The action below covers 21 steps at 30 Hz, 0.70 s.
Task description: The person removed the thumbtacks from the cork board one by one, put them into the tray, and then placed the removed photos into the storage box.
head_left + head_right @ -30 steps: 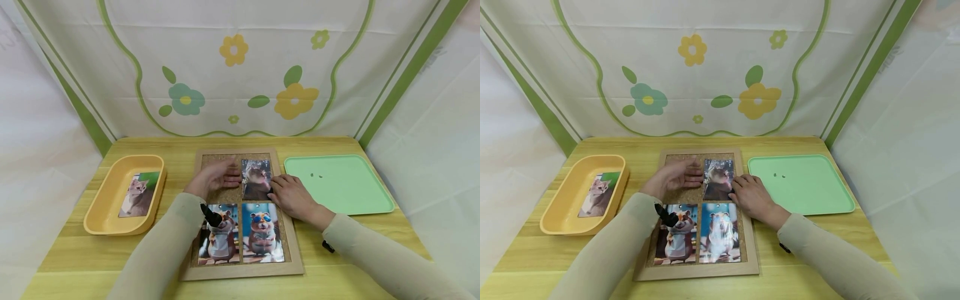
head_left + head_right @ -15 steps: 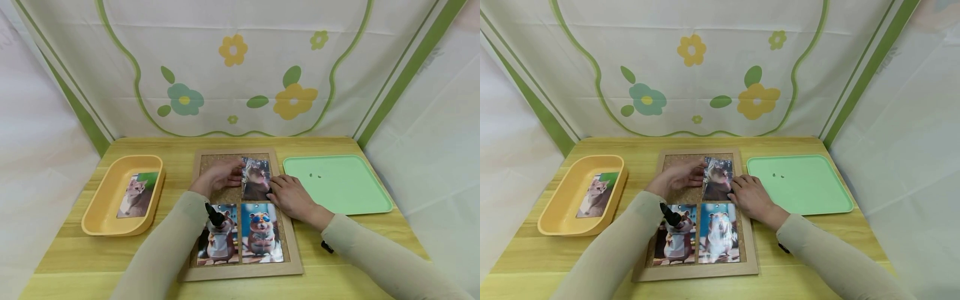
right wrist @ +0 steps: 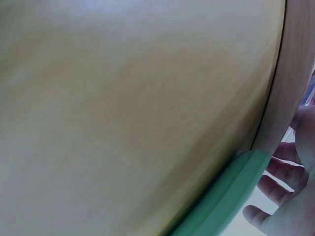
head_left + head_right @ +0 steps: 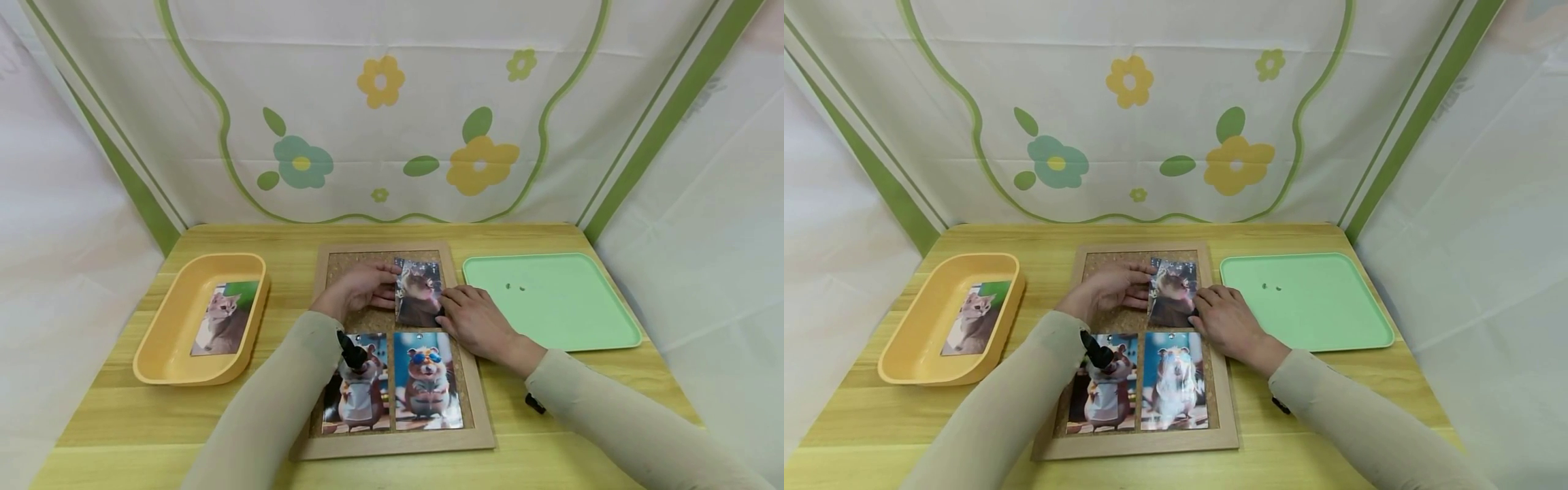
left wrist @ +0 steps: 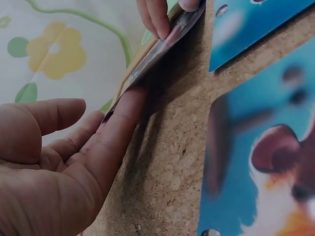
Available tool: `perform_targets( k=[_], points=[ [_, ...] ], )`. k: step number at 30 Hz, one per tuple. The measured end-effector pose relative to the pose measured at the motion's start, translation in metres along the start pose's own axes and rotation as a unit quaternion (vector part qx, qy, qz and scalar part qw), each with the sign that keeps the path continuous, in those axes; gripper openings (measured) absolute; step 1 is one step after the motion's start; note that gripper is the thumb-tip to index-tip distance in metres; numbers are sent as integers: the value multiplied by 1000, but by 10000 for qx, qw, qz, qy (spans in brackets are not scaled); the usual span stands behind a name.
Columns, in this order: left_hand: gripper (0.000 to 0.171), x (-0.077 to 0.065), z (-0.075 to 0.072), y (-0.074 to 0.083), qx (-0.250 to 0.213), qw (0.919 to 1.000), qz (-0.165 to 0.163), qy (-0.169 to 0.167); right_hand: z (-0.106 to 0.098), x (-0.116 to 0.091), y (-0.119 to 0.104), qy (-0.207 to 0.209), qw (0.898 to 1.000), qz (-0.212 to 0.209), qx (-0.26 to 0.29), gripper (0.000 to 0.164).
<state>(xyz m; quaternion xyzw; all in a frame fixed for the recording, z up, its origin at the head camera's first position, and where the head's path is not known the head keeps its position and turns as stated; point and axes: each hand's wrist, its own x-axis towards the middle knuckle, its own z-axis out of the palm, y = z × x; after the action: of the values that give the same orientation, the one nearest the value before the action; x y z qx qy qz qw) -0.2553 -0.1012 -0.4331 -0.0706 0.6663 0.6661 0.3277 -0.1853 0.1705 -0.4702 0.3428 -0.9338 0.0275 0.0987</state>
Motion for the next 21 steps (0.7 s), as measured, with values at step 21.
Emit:
perform_targets(
  k=[21],
  points=[
    [37,9,3,-3,447,9986,260,104,2,-1,1,99,9999,-37,-63,46]
  ],
)
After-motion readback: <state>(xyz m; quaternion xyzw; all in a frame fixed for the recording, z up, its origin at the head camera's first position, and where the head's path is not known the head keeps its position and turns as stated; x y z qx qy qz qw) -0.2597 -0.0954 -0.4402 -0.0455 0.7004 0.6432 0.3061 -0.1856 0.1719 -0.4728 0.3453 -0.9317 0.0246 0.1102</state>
